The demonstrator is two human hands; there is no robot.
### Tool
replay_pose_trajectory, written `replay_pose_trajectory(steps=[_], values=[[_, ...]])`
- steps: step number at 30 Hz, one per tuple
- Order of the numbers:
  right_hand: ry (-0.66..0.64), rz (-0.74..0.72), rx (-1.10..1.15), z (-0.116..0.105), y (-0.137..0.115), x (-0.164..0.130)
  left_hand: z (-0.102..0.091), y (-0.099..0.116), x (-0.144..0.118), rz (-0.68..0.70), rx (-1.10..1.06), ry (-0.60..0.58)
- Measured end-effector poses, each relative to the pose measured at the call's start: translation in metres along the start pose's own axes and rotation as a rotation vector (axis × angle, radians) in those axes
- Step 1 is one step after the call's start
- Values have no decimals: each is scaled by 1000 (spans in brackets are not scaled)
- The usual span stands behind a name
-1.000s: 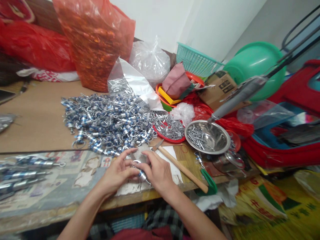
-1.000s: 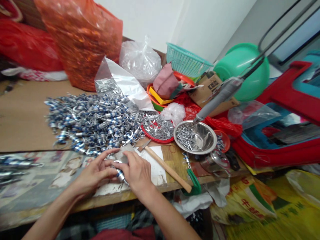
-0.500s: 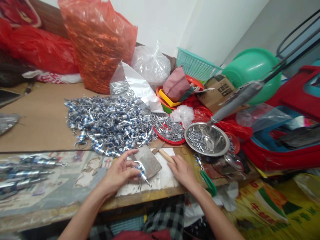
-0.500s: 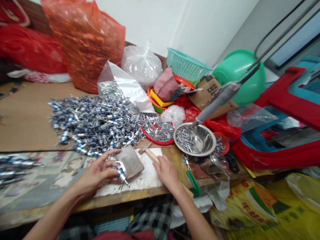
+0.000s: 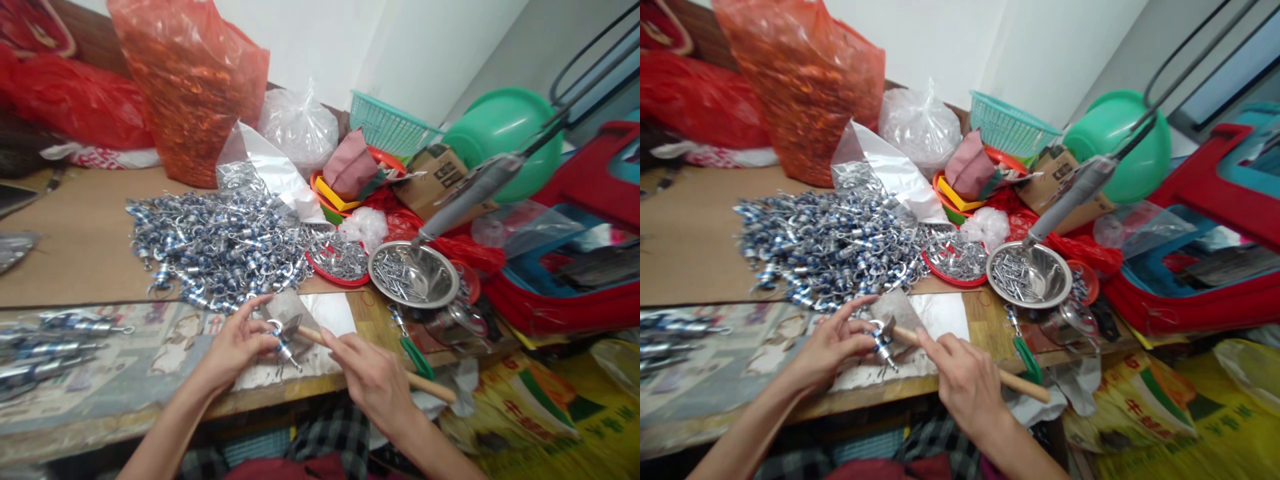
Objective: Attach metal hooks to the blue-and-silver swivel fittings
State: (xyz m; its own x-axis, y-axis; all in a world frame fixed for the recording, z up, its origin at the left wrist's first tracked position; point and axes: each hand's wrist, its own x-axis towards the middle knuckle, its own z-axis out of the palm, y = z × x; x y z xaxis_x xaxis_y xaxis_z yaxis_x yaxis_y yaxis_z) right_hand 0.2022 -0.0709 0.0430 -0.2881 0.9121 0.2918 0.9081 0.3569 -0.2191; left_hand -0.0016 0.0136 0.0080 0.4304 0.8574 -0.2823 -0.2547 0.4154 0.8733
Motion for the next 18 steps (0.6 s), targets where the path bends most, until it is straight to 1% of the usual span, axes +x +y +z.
replay_pose_trajectory(steps=[2, 3, 6, 7, 8, 10, 11, 13, 15, 18], values=[[60, 12, 13, 2, -2, 0, 0, 0, 0, -4, -5, 8], [61, 15, 24, 3, -3, 0, 0, 0, 0, -4, -7, 7], [-23, 54, 83, 9, 3, 7, -1, 0, 0, -3, -4, 5], [-24, 96, 117, 13, 8, 10, -1, 0, 0, -2, 10, 4], [7, 149, 158, 18, 16, 13, -1, 1, 0, 1, 39, 7], [73, 253, 215, 29, 35, 21, -1, 2, -2, 25, 150, 28], [74, 283, 216, 34, 46, 24, -1, 3, -4, 47, 225, 50], [22, 297, 175, 41, 65, 33, 0, 4, -6, 124, 374, 111], [-13, 293, 115, 44, 80, 45, 0, 4, -7, 246, 501, 167], [50, 337, 34, 45, 99, 73, 2, 2, -6, 416, 652, 241]])
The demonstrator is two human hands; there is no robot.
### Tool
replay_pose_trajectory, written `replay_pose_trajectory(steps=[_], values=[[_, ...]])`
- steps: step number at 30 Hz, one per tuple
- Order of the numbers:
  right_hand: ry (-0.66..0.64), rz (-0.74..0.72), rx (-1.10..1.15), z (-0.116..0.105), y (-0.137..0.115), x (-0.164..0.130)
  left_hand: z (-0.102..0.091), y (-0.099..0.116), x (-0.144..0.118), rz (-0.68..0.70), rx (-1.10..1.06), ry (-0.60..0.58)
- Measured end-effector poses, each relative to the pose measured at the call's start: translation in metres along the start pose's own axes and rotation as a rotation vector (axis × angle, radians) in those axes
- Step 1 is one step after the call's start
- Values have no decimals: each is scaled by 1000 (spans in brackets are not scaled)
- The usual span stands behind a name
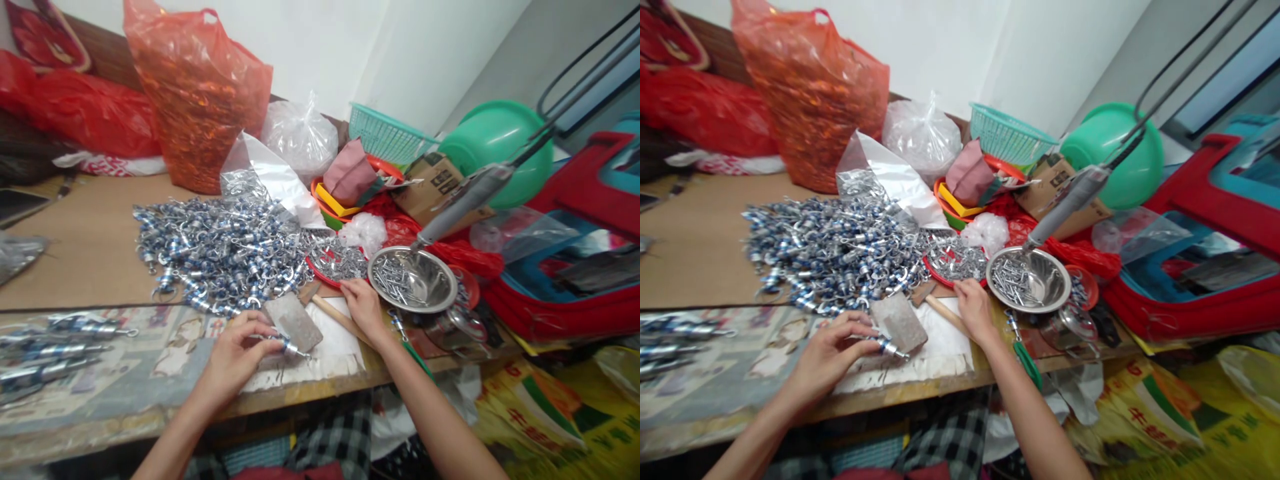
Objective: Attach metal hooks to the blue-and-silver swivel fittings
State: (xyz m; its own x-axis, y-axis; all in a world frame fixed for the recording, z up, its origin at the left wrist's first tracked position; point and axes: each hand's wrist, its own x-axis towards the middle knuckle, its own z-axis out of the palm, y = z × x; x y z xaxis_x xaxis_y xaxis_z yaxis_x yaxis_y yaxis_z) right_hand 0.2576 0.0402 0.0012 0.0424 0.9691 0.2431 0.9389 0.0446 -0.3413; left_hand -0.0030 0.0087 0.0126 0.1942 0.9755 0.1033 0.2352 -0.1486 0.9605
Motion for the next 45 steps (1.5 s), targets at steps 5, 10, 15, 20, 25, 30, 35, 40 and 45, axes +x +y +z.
replay_pose_trajectory(steps=[5, 10, 15, 20, 25, 30, 35, 40, 45], values=[[-31, 55, -101, 9, 9, 56, 5, 0, -2, 123, 108, 19], [-29, 95, -128, 9, 9, 68, 3, 0, -5, 121, 81, -15], [-20, 52, -46, -15, -20, 34, 0, -1, -8, 155, 109, -36], [-206, -332, 115, -38, -77, -23, 4, -4, -7, 286, 191, 80], [-183, -549, 17, -43, -104, -47, 10, 1, -7, 450, 193, 99], [-159, -633, -66, -44, -107, -48, 10, 6, -11, 443, 189, 28], [-106, -645, -176, -45, -111, -52, 10, 7, -13, 417, 138, 8], [-101, -639, -191, -44, -111, -51, 10, 8, -12, 415, 140, 23], [-125, -635, -93, -43, -109, -51, 8, 8, -14, 381, 104, -1]])
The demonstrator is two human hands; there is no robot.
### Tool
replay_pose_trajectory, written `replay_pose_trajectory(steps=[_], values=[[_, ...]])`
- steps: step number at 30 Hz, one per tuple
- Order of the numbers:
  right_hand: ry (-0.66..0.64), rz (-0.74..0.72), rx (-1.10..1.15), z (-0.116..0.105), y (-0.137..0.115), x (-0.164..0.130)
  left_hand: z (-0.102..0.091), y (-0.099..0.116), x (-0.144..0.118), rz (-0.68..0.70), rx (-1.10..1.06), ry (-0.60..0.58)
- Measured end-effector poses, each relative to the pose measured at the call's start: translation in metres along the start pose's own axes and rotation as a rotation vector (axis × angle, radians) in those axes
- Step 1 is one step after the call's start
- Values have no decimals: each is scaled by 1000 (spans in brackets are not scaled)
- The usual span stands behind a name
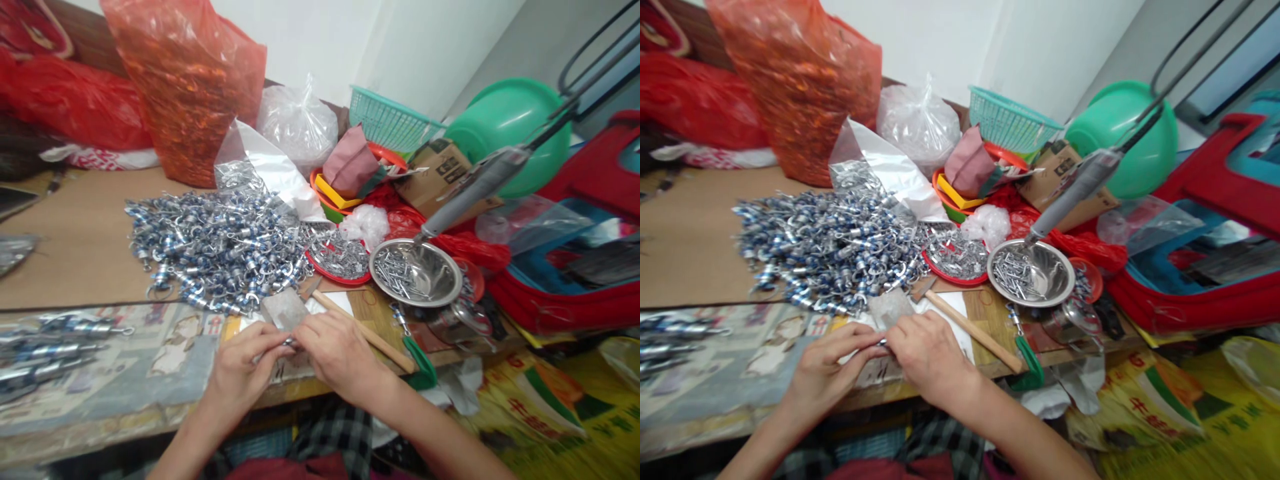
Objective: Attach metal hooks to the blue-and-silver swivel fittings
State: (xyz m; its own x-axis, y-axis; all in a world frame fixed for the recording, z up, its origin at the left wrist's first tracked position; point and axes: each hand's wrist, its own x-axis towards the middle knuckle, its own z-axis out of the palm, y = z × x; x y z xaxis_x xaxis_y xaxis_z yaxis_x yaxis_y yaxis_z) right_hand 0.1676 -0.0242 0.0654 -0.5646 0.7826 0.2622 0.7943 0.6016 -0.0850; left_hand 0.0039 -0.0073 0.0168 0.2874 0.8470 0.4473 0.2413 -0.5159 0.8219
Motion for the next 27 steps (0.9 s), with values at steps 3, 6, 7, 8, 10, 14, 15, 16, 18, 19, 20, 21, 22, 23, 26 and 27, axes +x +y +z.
replay_pose_trajectory(steps=[3, 6, 7, 8, 10, 14, 15, 16, 18, 19, 20, 21, 22, 23, 26, 27], values=[[56, 87, 234, 3, 0, -6, -2, 2, 0, -151, -70, 31], [161, 141, 421, 12, 0, -15, -4, 4, 2, -306, -177, 75], [208, 112, 434, 15, 1, -18, -5, 5, 3, -342, -198, 80], [255, 59, 419, 19, 1, -20, -6, 6, 4, -369, -205, 76], [322, -59, 332, 22, 3, -24, -8, 8, 5, -400, -187, 43], [337, -166, 192, 20, 7, -24, -13, 12, 9, -321, -88, -71], [337, -172, 187, 18, 7, -23, -13, 13, 10, -285, -65, -84], [340, -177, 186, 17, 8, -22, -13, 13, 10, -254, -45, -84], [361, -191, 189, 16, 8, -21, -13, 14, 10, -217, -13, -66], [376, -204, 190, 16, 8, -21, -13, 14, 10, -213, 0, -54], [390, -218, 191, 17, 8, -21, -12, 14, 9, -217, 8, -49], [399, -231, 194, 17, 9, -21, -12, 13, 8, -225, 14, -48], [402, -239, 198, 17, 9, -20, -12, 13, 8, -233, 18, -49], [399, -241, 203, 16, 9, -20, -12, 12, 7, -237, 22, -52], [375, -195, 237, 16, 8, -21, -14, 10, 7, -214, 24, -76], [369, -169, 256, 16, 7, -21, -15, 10, 8, -205, 18, -86]])
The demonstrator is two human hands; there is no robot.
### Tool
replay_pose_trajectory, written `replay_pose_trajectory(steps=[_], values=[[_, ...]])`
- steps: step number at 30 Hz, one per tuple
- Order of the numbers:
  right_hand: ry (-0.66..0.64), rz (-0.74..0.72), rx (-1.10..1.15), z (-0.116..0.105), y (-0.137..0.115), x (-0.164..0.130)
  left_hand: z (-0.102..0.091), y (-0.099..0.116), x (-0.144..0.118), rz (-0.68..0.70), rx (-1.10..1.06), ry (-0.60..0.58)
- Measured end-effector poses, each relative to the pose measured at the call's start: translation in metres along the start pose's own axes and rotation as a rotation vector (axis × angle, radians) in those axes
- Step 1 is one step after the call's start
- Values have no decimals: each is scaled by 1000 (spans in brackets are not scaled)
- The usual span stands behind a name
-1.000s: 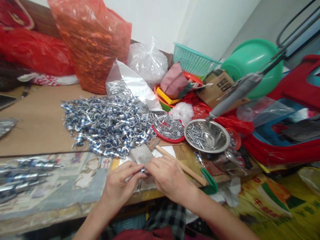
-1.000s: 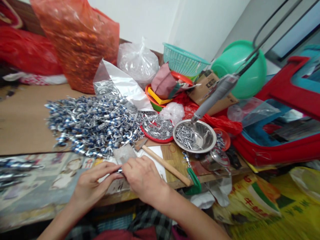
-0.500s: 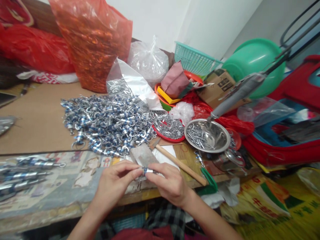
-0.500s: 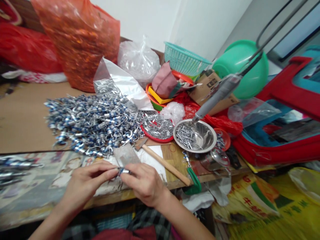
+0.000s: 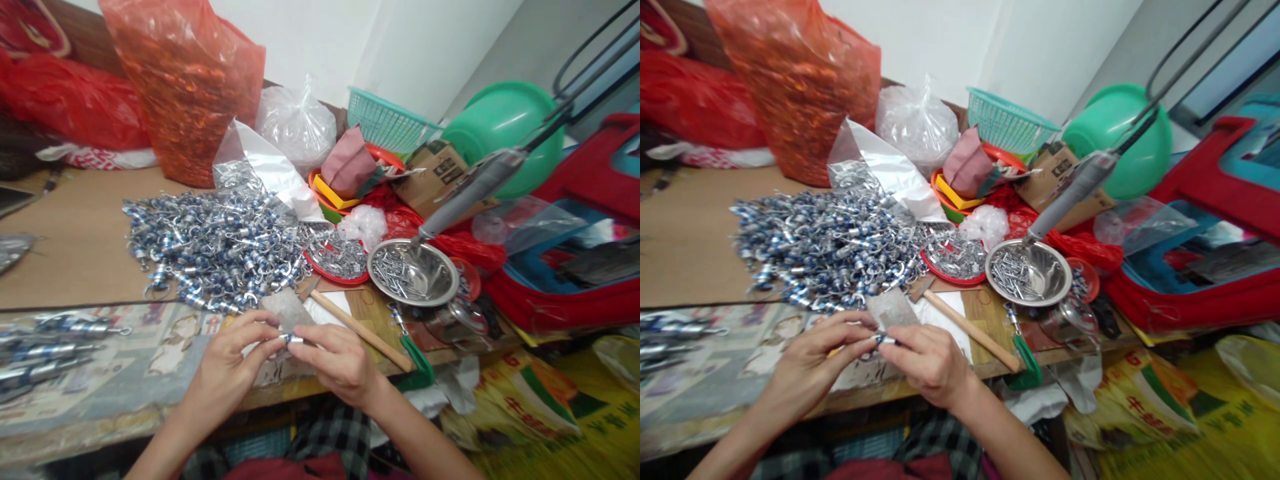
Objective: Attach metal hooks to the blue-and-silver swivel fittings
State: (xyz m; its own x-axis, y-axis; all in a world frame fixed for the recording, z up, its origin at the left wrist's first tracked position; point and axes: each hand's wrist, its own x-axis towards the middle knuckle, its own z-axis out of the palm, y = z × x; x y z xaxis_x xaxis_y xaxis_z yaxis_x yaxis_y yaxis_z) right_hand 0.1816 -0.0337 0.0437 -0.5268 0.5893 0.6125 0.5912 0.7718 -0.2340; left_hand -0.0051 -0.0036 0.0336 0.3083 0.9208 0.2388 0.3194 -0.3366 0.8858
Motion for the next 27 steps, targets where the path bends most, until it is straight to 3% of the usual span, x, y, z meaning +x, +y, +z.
replay_pose_trajectory(steps=[5, 11, 14, 17, 20, 21, 24, 27], values=[[49, 170, 172, 6, -4, 0, -3, 4, 2, -53, -103, -75], [150, 453, 393, 14, -13, 9, 8, 3, -5, -410, -444, 0], [91, 532, 480, 15, -7, 14, 12, -1, -8, -494, -550, 20], [-53, 590, 364, 11, 23, 21, 10, -4, -7, -505, -594, -5], [-130, 800, -199, 6, 78, 32, 7, -4, -4, -516, -643, -84], [-155, 847, -270, 5, 96, 34, 6, -5, -2, -517, -654, -121], [-242, 920, -351, 11, 139, 37, 4, -6, 2, -508, -678, -224], [-283, 947, -369, 19, 158, 34, 3, -9, 7, -490, -709, -318]])
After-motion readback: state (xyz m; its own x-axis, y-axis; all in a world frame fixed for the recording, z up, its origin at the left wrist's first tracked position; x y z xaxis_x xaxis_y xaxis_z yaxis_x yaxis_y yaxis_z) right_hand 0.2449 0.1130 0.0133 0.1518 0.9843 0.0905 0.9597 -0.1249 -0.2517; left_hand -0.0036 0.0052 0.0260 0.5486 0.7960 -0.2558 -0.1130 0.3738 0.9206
